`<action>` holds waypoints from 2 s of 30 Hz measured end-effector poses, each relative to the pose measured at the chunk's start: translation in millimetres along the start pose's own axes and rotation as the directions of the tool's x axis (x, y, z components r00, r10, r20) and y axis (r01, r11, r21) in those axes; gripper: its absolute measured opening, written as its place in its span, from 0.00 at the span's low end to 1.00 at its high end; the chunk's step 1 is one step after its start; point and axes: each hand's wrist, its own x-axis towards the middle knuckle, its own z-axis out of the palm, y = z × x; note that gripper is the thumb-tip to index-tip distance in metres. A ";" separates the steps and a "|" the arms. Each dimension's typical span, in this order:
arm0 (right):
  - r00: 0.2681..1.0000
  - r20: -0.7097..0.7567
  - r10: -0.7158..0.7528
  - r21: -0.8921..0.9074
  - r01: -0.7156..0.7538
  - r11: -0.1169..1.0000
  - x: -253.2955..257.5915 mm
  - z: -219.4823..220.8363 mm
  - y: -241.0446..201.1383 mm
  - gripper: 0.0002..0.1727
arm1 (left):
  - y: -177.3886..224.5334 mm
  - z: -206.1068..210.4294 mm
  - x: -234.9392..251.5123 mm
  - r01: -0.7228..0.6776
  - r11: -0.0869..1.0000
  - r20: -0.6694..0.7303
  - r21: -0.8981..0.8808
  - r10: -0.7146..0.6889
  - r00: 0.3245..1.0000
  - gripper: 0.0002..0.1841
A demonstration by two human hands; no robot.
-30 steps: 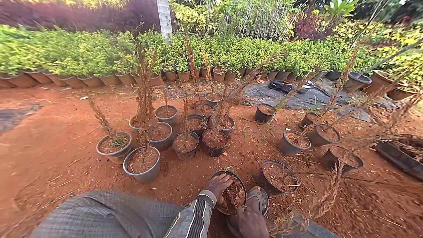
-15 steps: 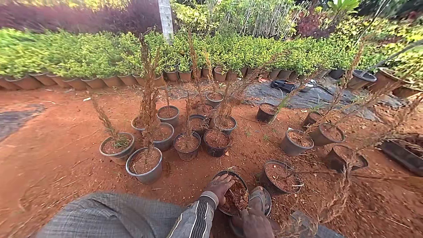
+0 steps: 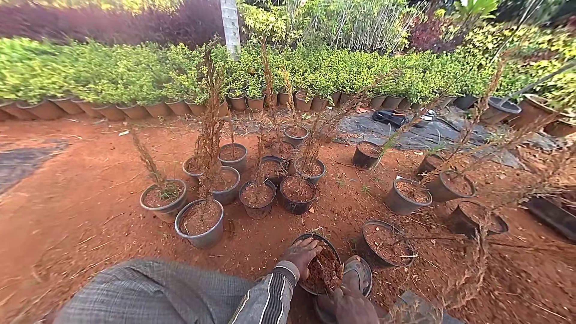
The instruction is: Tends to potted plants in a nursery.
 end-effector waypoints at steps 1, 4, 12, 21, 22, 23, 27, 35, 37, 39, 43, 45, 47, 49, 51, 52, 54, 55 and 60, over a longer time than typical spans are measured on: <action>1.000 0.025 0.004 0.001 -0.004 1.000 0.9 -4.4 -0.5 0.19 | -0.6 0.1 0.4 0.002 1.000 0.000 0.007 -0.002 1.000 0.54; 0.995 0.096 0.000 -0.029 0.003 1.000 15.2 -26.8 2.5 0.25 | -3.7 0.5 0.4 0.002 1.000 -0.017 0.008 -0.002 1.000 0.54; 0.958 -0.034 -0.284 -0.323 0.259 0.910 77.1 -82.1 33.7 0.16 | -1.2 -5.8 -3.2 0.032 0.988 -0.069 -0.150 -0.043 0.997 0.65; 0.393 -0.697 -0.600 -0.510 0.317 0.800 112.2 -47.2 45.0 0.16 | 32.5 -37.4 -4.3 0.043 0.787 -0.240 -0.615 -0.239 0.941 0.42; 0.318 -0.739 -0.595 -0.513 0.308 0.801 111.2 -42.1 50.1 0.18 | 33.1 -34.8 -2.9 0.012 0.763 -0.261 -0.647 -0.236 0.936 0.37; 0.258 -0.781 -0.569 -0.493 0.305 0.815 108.4 -37.3 54.9 0.20 | 31.9 -31.7 -0.8 -0.032 0.725 -0.281 -0.688 -0.225 0.933 0.31; 0.146 -0.955 -0.258 -0.188 0.377 0.907 102.2 -22.5 69.8 0.18 | 16.1 -18.5 12.1 -0.135 0.496 -0.293 -0.858 -0.255 0.922 0.17; 0.861 -0.479 -0.173 0.185 0.292 0.938 116.4 19.3 45.5 0.34 | 9.7 -11.8 6.3 -0.298 0.186 -0.342 -0.936 -0.301 0.890 0.10; 0.852 -0.490 -0.183 0.146 0.287 0.947 121.2 23.4 40.8 0.31 | 6.9 -7.6 6.1 -0.331 0.069 -0.330 -0.941 -0.397 0.856 0.12; 0.853 -0.482 -0.200 0.123 0.292 0.948 124.2 26.1 42.8 0.25 | 7.0 -5.4 4.0 -0.362 -0.088 -0.255 -0.928 -0.559 0.789 0.15; 0.858 -0.476 -0.196 0.177 0.311 0.934 125.6 42.6 46.2 0.26 | 19.8 -20.1 6.4 -0.350 -0.224 -0.086 -0.910 -0.722 0.686 0.17; 0.868 -0.465 -0.172 0.242 0.312 0.919 121.6 43.7 46.2 0.28 | 23.4 -20.9 5.8 -0.340 -0.218 -0.091 -0.915 -0.710 0.699 0.17; 0.862 -0.490 -0.127 0.316 0.312 0.896 120.4 39.4 50.3 0.26 | 20.1 -20.7 5.0 -0.348 -0.188 -0.136 -0.919 -0.676 0.725 0.15; 0.856 -0.513 -0.071 0.339 0.277 0.899 119.7 36.6 55.8 0.23 | 16.3 -18.3 3.6 -0.355 -0.166 -0.174 -0.920 -0.639 0.750 0.14; 0.885 -0.464 -0.027 0.340 0.206 0.918 117.4 31.5 61.2 0.23 | 14.3 -14.3 4.6 -0.374 -0.152 -0.210 -0.915 -0.613 0.762 0.14; 0.899 -0.439 -0.012 0.343 0.180 0.922 117.6 30.8 62.6 0.23 | 14.1 -12.5 5.0 -0.379 -0.143 -0.224 -0.914 -0.602 0.766 0.14; 0.902 -0.431 -0.013 0.347 0.179 0.921 118.3 32.1 62.9 0.21 | 15.9 -11.2 4.4 -0.378 -0.122 -0.243 -0.918 -0.581 0.777 0.13; 0.904 -0.426 -0.026 0.355 0.194 0.915 117.9 32.5 61.6 0.21 | 16.4 -10.6 4.5 -0.379 -0.117 -0.254 -0.918 -0.561 0.788 0.13; 0.890 -0.456 -0.013 0.426 0.232 0.874 117.9 41.6 48.4 0.22 | 15.9 -10.1 5.0 -0.372 -0.136 -0.253 -0.918 -0.523 0.814 0.15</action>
